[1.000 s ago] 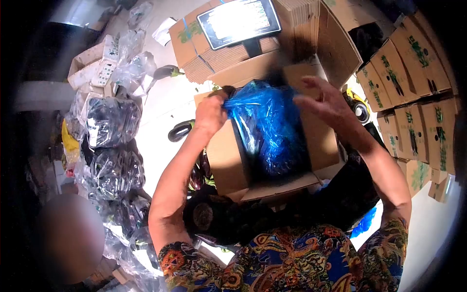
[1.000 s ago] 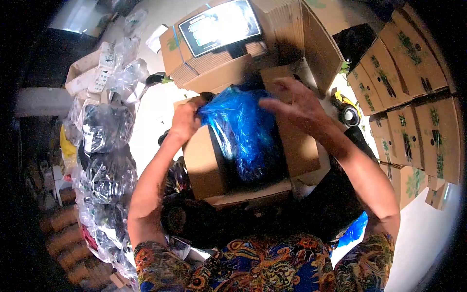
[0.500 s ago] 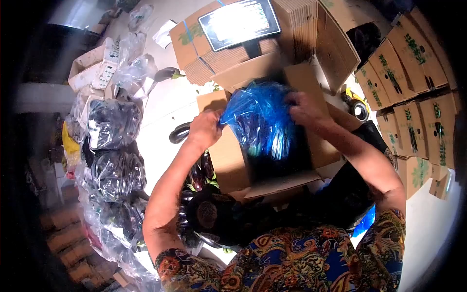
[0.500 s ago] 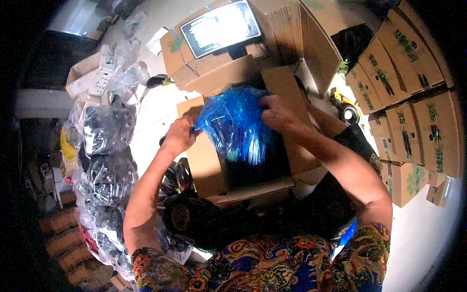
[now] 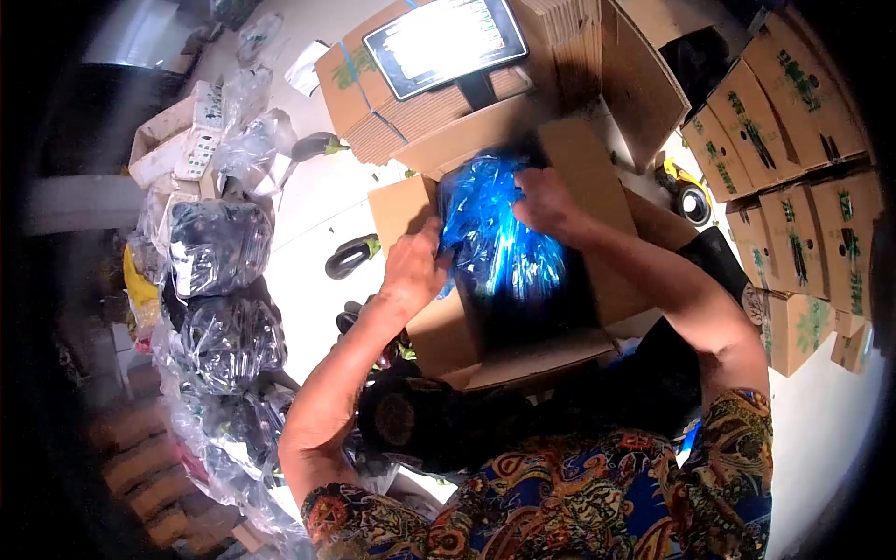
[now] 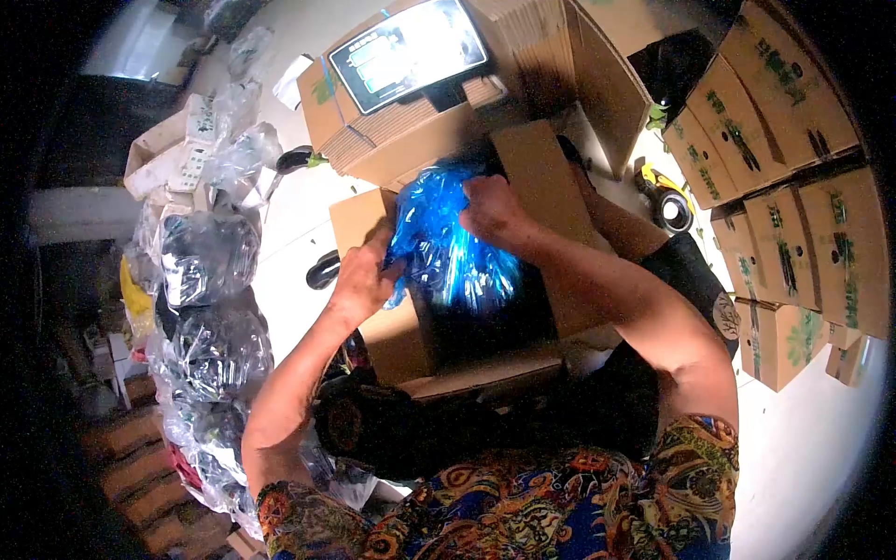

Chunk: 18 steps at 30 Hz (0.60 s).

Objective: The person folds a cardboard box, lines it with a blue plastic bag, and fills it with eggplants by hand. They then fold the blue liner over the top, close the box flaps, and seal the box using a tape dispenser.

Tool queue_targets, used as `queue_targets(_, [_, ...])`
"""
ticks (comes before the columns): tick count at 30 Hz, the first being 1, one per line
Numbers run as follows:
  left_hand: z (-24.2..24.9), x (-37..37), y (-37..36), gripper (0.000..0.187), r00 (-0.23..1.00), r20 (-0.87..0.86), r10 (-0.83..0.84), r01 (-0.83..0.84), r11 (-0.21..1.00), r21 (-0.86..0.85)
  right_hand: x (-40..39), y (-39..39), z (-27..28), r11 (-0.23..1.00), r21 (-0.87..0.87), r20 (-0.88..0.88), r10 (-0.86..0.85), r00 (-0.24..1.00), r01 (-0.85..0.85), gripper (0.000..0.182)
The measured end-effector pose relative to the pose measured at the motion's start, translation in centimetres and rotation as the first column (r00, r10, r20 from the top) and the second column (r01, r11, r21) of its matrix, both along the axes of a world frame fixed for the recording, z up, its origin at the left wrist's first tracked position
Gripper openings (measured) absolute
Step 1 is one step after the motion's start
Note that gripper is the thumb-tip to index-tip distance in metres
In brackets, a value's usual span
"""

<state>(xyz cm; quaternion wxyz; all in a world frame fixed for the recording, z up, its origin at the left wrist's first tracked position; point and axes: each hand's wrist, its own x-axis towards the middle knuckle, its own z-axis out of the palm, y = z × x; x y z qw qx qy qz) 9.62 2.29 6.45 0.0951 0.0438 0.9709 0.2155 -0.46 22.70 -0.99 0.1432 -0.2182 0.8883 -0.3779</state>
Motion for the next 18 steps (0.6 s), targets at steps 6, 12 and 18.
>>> queue_targets(6, [-2.1,1.6,2.7,0.028,0.999,0.022,-0.023,0.014,0.939,0.344,-2.8,-0.2,0.4,0.999,0.01,0.26,0.034,0.965,-0.038,0.026])
queue_targets(12, [-3.8,-2.5,9.8,0.029,0.995,-0.097,-0.006,0.03,0.967,0.252,-6.0,-4.7,-2.4,0.975,0.134,-0.038,0.183,0.982,-0.176,0.023])
queue_targets(18, [-10.0,-5.7,12.6,0.056,0.943,-0.332,-0.033,0.119,0.963,0.244,-1.6,-6.4,6.6,0.702,0.536,-0.188,0.641,0.745,-0.469,0.011])
